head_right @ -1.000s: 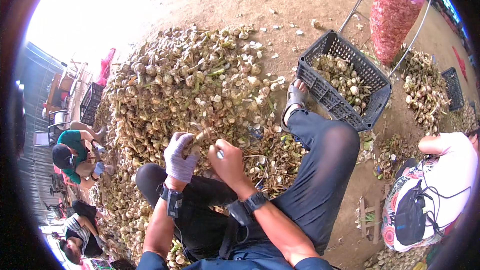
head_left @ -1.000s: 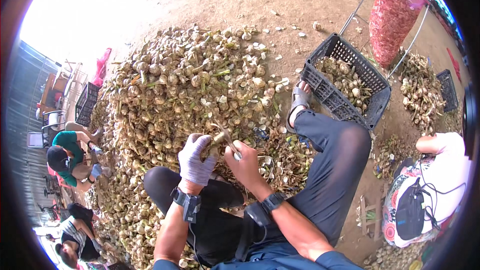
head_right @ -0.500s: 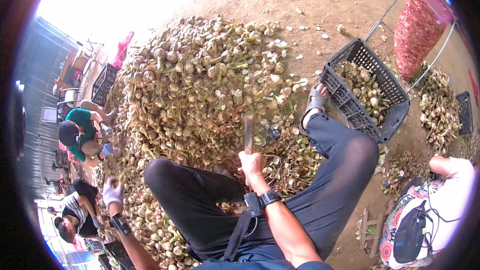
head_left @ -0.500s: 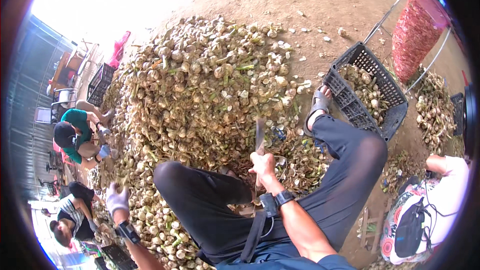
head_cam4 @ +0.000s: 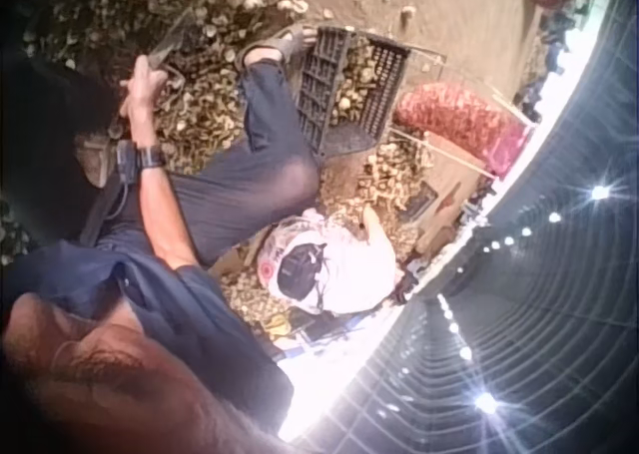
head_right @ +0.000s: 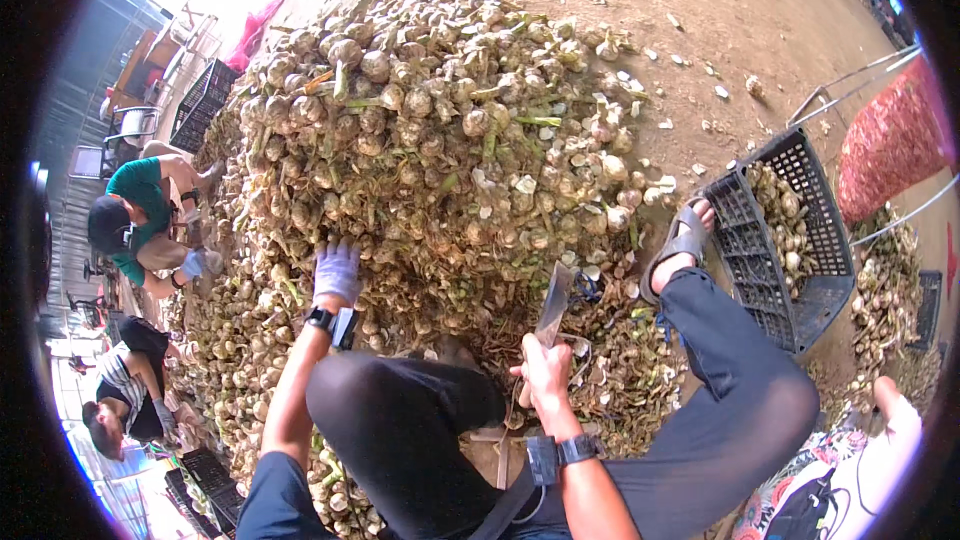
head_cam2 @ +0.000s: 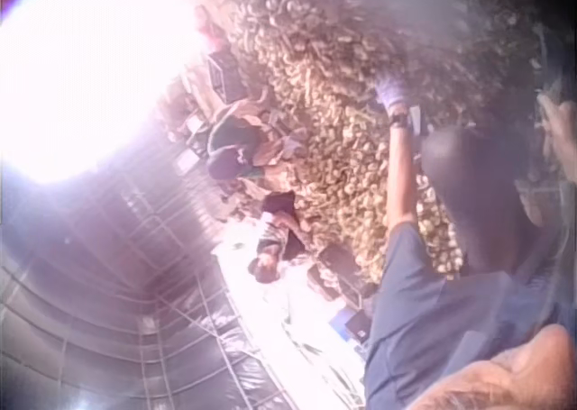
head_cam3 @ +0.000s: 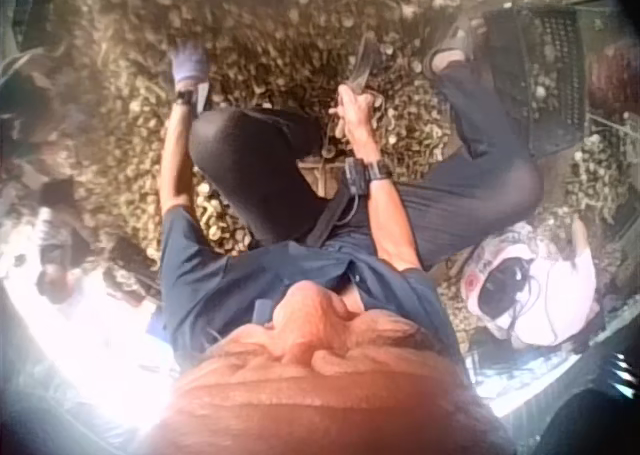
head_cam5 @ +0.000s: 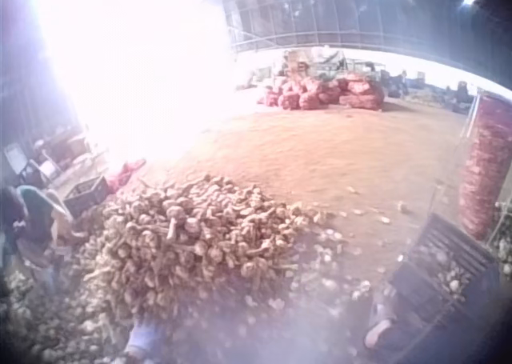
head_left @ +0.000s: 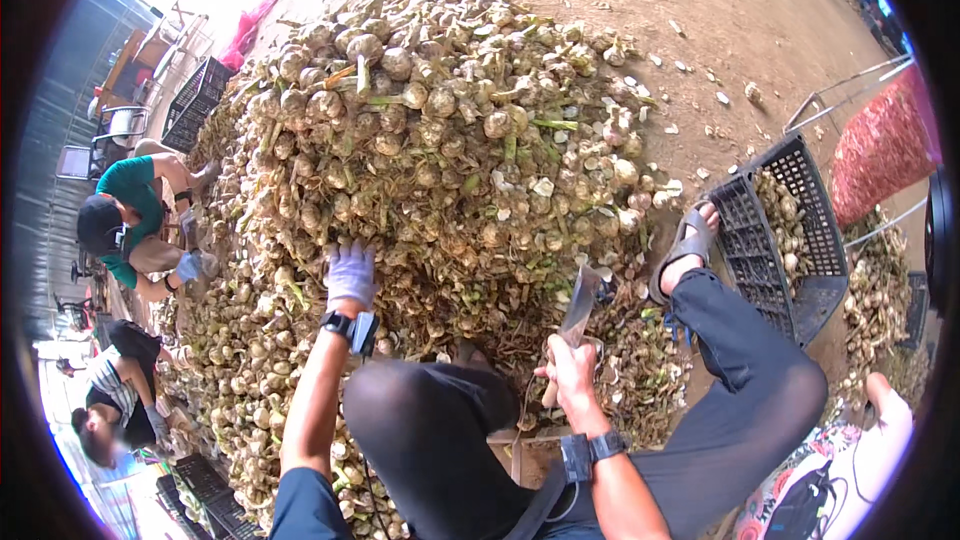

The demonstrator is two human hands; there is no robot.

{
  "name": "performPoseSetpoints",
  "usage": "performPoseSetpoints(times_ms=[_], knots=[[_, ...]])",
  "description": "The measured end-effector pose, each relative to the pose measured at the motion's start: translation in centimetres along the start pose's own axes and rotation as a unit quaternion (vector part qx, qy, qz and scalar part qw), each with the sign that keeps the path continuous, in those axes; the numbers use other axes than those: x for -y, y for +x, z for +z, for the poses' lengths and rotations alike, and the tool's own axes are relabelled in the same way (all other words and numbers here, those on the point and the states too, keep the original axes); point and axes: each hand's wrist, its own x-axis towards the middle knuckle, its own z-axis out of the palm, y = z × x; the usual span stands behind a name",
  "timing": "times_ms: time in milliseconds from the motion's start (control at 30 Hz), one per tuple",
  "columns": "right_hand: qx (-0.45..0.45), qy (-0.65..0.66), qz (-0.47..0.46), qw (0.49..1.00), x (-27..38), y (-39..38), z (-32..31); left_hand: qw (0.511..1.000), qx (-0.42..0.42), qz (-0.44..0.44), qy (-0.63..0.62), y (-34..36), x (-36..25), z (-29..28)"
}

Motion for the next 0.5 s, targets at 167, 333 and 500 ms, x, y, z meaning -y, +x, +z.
performPoseSetpoints(times_ms=[167, 333, 500], knots=[[-0.003, -0.002, 0.002, 1.000, 0.7, -0.3, 2.0, 0.995, 0.006, -0.002, 0.095, 4.7, 1.6, 6.2], [-0.004, -0.004, -0.015, 1.000, 1.1, 0.5, 0.6, 0.996, 0.088, -0.024, 0.014, 4.5, -1.8, 0.3], [0.010, 0.009, -0.014, 1.000, 1.6, -0.9, 2.8, 0.870, 0.024, -0.260, -0.419, 0.7, 1.5, -0.7]])
